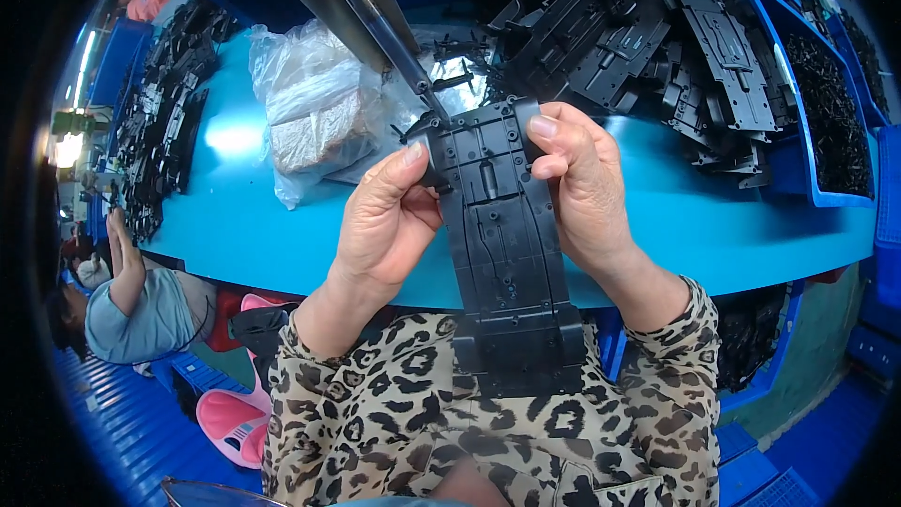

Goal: Assembling the chassis and components of a black toy truck using a suspended power screwdriver on an assembly line.

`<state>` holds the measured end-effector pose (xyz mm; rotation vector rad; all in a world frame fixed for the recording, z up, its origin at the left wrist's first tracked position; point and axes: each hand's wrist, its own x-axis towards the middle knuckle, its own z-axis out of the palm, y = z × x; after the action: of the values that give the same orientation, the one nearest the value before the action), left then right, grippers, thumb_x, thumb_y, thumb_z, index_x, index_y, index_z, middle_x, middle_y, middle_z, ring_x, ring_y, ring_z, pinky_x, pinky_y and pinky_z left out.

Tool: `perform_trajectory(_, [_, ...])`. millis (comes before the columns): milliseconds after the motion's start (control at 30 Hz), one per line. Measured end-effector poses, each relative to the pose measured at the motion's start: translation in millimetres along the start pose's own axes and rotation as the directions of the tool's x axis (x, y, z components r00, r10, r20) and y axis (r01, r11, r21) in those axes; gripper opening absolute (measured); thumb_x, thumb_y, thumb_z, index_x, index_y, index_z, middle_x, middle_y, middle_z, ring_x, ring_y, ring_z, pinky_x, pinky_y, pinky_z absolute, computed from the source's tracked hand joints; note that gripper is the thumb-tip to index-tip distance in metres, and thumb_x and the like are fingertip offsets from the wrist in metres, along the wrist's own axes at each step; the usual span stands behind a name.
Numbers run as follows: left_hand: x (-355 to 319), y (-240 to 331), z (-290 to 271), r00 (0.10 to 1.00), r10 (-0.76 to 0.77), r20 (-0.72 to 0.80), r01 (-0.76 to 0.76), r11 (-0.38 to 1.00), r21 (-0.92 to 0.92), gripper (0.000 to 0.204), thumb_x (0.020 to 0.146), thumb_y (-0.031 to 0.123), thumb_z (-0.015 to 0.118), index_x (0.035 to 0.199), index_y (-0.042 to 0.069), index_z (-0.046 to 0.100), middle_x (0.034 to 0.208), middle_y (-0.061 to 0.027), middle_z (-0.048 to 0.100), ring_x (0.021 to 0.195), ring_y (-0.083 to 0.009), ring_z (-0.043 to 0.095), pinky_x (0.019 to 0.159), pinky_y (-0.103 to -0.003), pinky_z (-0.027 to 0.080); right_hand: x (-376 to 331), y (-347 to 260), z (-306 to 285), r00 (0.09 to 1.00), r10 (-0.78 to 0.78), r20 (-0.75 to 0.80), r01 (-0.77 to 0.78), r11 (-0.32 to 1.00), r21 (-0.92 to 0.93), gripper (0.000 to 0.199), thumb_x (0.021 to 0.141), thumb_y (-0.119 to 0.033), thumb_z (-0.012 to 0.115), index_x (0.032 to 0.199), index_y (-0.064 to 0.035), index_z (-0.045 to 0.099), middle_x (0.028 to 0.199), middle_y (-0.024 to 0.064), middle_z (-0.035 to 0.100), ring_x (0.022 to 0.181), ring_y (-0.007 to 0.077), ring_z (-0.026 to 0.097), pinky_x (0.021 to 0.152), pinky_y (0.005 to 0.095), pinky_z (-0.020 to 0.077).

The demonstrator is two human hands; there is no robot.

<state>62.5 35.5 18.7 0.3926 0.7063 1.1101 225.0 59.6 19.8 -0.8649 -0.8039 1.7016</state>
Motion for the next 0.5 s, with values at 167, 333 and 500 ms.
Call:
perform_trajectory(167, [1.3, -0.8, 2.6, 1.000, -0.013, 0.000, 0.013, 1.000, -0.002, 0.020, 0.081, 0.022, 0.054, 0.085, 0.003, 0.057, 0.081, -0.0039, 0.058, 0.071, -0.0102, 0.053, 0.065, -0.026, 0.044, -1.3, -2.9, 2.8, 0.999, 0.007, -0.045, -0.006, 1.000, 0.026, 0.025, 0.079, -0.023, 0.049, 0.085, 0.0011, 0.049, 0.066, -0.0002, 0.053, 0.050, -0.0001, 0.048, 0.048, 0.0119, 0.0413])
perform_trajectory(333, [1.0, 0.1, 3.2, 1.000, -0.023, -0.017, 0.023, 1.000, 0.008, 0.018, 0.080, 0.021, 0.054, 0.084, 0.004, 0.057, 0.081, -0.0028, 0.058, 0.070, -0.0097, 0.053, 0.065, -0.025, 0.043, -0.9, -2.2, -0.7, 0.999, 0.028, -0.039, -0.026, 0.999, 0.046, 0.024, 0.079, -0.023, 0.050, 0.085, 0.0010, 0.049, 0.065, -0.0029, 0.050, 0.051, -0.0021, 0.047, 0.048, 0.0109, 0.0407])
perform_trajectory(500, [2.0, -0.4, 3.7, 0.999, -0.027, -0.020, 0.027, 1.000, 0.009, 0.018, 0.080, 0.021, 0.054, 0.084, 0.004, 0.058, 0.081, -0.0024, 0.058, 0.069, -0.0092, 0.052, 0.065, -0.024, 0.042, -0.7, -1.6, -4.2, 1.000, 0.009, -0.015, -0.009, 0.999, 0.045, 0.024, 0.079, -0.022, 0.051, 0.085, 0.0007, 0.049, 0.064, -0.0059, 0.048, 0.050, -0.0043, 0.046, 0.048, 0.0097, 0.0401])
